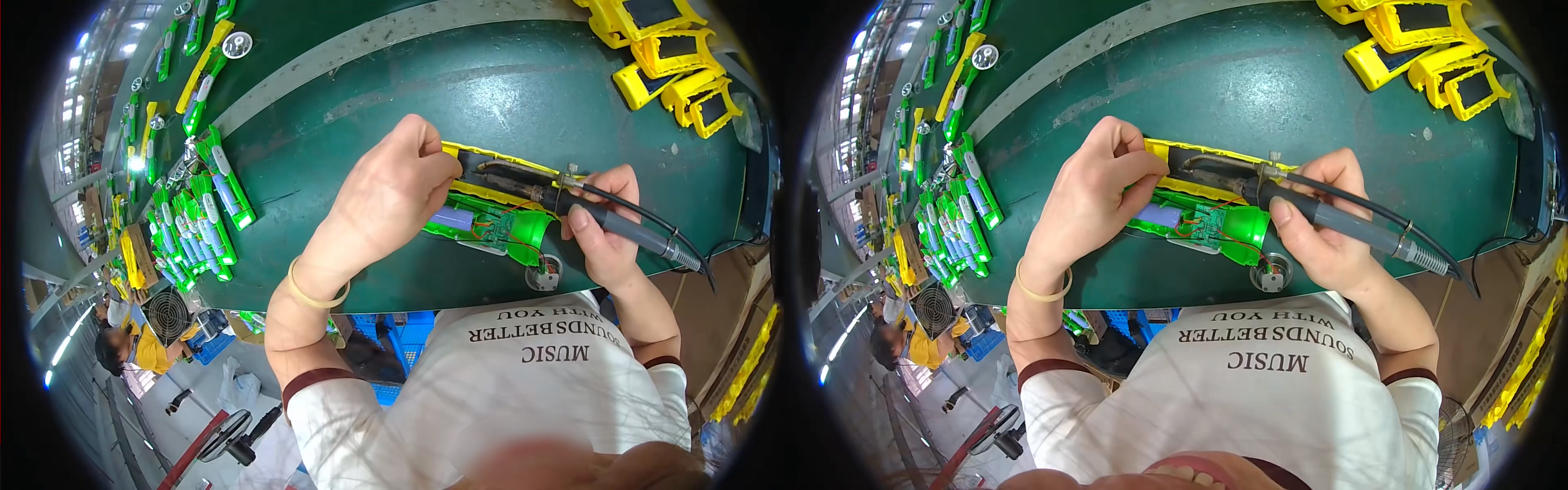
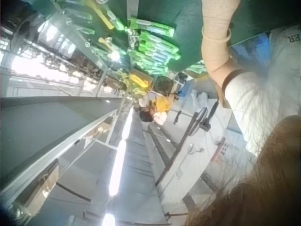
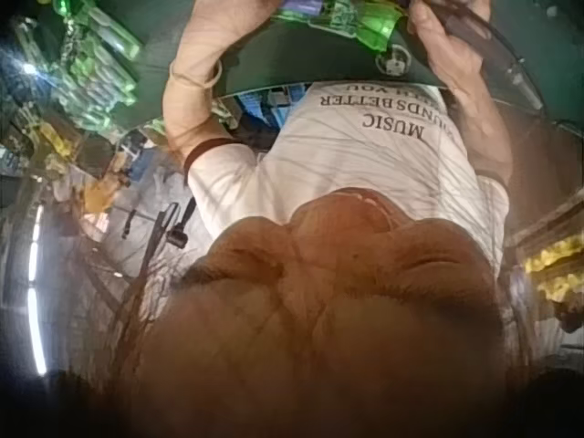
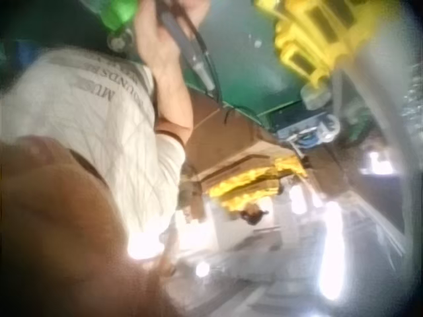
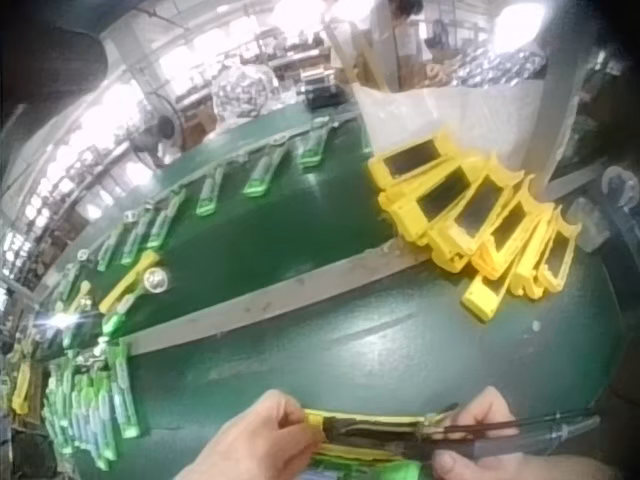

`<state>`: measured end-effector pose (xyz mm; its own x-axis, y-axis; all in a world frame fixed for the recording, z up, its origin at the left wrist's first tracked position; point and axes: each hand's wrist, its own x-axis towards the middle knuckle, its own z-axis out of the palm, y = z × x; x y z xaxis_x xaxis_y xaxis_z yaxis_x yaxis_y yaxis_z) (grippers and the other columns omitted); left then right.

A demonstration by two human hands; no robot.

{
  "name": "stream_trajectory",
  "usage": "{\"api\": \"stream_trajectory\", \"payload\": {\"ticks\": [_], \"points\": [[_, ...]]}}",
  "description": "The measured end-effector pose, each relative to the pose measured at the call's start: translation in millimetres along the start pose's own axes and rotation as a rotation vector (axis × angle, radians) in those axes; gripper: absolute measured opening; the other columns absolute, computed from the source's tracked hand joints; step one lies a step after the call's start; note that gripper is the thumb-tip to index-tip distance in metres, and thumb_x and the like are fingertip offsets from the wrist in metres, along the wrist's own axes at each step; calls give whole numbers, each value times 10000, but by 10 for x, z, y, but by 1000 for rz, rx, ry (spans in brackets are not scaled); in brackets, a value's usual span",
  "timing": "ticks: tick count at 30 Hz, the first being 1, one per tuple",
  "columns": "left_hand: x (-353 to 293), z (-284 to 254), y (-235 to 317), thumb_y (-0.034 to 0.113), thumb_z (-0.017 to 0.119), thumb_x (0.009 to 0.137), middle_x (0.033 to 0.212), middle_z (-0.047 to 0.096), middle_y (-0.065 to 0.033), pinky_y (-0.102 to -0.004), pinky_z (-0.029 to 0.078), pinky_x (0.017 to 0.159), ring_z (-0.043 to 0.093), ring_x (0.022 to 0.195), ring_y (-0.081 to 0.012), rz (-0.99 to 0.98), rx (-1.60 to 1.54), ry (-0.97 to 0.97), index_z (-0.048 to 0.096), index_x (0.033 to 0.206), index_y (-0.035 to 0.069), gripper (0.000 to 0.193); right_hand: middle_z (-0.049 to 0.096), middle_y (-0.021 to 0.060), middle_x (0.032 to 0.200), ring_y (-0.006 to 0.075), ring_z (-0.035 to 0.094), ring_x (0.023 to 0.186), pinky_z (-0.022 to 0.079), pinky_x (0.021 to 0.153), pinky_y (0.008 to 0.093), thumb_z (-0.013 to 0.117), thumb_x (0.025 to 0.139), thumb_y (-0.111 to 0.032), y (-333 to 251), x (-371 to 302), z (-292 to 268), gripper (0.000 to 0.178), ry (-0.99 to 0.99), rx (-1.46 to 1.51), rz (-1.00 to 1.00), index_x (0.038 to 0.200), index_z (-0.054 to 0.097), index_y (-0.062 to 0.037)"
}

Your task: The person solders wire connections to circuit boards and components inside flashlight housings using a soldering iron, fits the plastic casing pieces together by hand, and places the assembled flashlights onto the conveyor belt.

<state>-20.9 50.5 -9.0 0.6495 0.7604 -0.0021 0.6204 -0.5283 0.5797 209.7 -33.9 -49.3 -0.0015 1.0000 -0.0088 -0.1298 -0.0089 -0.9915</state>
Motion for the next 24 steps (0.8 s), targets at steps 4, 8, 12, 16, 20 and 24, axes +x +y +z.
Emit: {"api": "stream_trajectory", "payload": {"ticks": [4,8,12,16,20,24], "points": [[24,-27,8,-11,630,659,772,445,-81,-308,440,582,508,663,-223,7,21,-45,610,791,36,141,503,37,770,54,436,647,371,575,207,598,777,-54,-10,24,24,250,-33,-27,-4,879,371,-28],[36,-16,35,-21,616,659,782,435,-87,-318,437,572,496,648,-236,-5,57,-71,588,774,30,128,498,22,743,40,430,607,356,532,196,605,769,-51,-13,51,22,243,-93,-86,-27,861,381,-30],[27,-32,57,-26,613,655,786,429,-90,-324,438,575,496,656,-244,-11,108,-87,574,752,21,115,477,4,722,28,414,586,342,514,187,627,754,-41,-20,66,58,247,-73,-200,5,855,403,-22],[50,-25,83,-25,614,653,785,427,-89,-329,438,576,496,664,-246,-1,128,-62,567,749,19,115,482,6,720,34,432,593,354,519,193,619,764,-41,-22,34,43,240,-26,-163,32,874,407,-19],[75,-9,102,-23,558,662,776,428,-130,-369,437,592,501,672,-285,25,122,-41,512,666,8,55,522,78,778,95,543,637,434,549,208,592,812,-120,-145,-60,-78,302,-16,73,10,958,346,-24],[57,-7,109,-17,558,668,780,442,-133,-369,440,591,504,665,-286,43,153,-33,525,667,8,41,516,84,775,127,549,569,402,458,199,571,838,-228,-129,-84,-329,300,169,81,-131,954,363,-45]]}}
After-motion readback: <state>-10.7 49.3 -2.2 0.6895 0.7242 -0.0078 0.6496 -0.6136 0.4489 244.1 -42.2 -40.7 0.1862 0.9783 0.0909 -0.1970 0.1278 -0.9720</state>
